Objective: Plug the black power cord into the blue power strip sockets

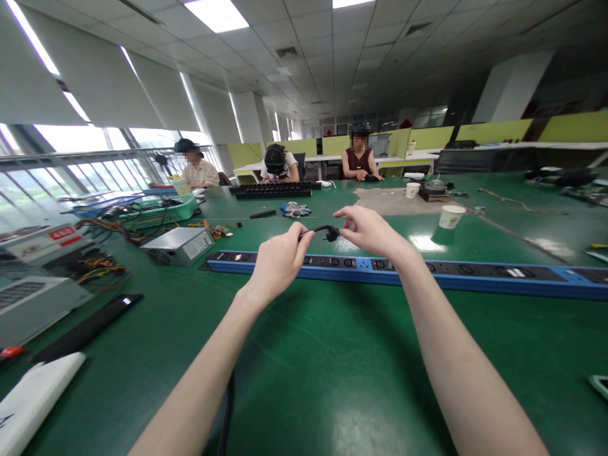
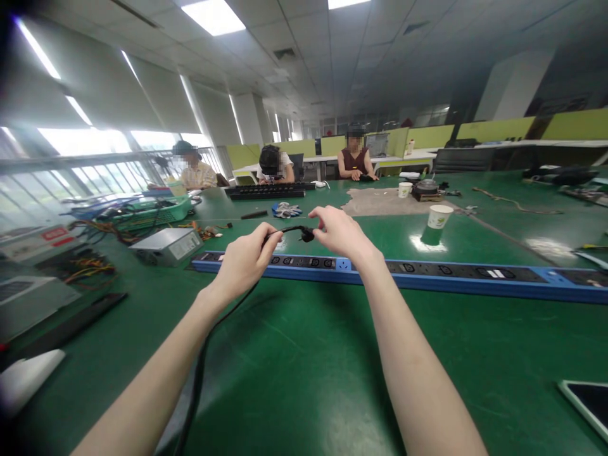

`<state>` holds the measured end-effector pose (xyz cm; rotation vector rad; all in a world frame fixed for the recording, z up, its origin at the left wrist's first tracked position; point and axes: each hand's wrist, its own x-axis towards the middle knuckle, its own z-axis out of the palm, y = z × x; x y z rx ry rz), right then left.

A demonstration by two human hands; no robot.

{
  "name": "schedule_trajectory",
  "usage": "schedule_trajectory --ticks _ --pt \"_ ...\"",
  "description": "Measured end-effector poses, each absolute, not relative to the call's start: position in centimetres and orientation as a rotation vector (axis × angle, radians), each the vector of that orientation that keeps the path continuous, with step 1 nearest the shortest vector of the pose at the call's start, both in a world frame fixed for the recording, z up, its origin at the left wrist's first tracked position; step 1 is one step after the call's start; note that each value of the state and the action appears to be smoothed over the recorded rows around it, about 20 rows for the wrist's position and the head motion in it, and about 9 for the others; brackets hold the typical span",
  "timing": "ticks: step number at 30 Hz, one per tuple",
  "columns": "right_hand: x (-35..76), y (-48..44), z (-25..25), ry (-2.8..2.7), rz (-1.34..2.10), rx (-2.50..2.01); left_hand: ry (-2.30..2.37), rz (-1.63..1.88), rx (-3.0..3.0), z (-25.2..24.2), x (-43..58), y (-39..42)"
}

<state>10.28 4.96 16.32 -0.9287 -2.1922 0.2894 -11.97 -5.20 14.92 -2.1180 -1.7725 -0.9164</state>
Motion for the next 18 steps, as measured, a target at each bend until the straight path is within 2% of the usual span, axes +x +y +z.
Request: schedule_trajectory --ticks 4,7,13,18 --pt "8.8 5.4 15.2 -1.949 1.012 -1.088 -1.808 -0.906 -2.190 14.1 -9.9 -5.4" --pt "8.1 5.7 14.4 -1.735 1.259 -1.041 -1.833 -0.801 -2.319 13.1 -8.7 -5.7" --pt "7.7 7.2 11.6 -1.707 1.232 -1.098 -1.741 -0.499 -2.961 12.4 -8.0 -6.7" --pt "5.6 7.8 9.3 -1.971 0.597 -1.339 -1.651 -0.251 -3.290 12.4 -9.8 -6.0"
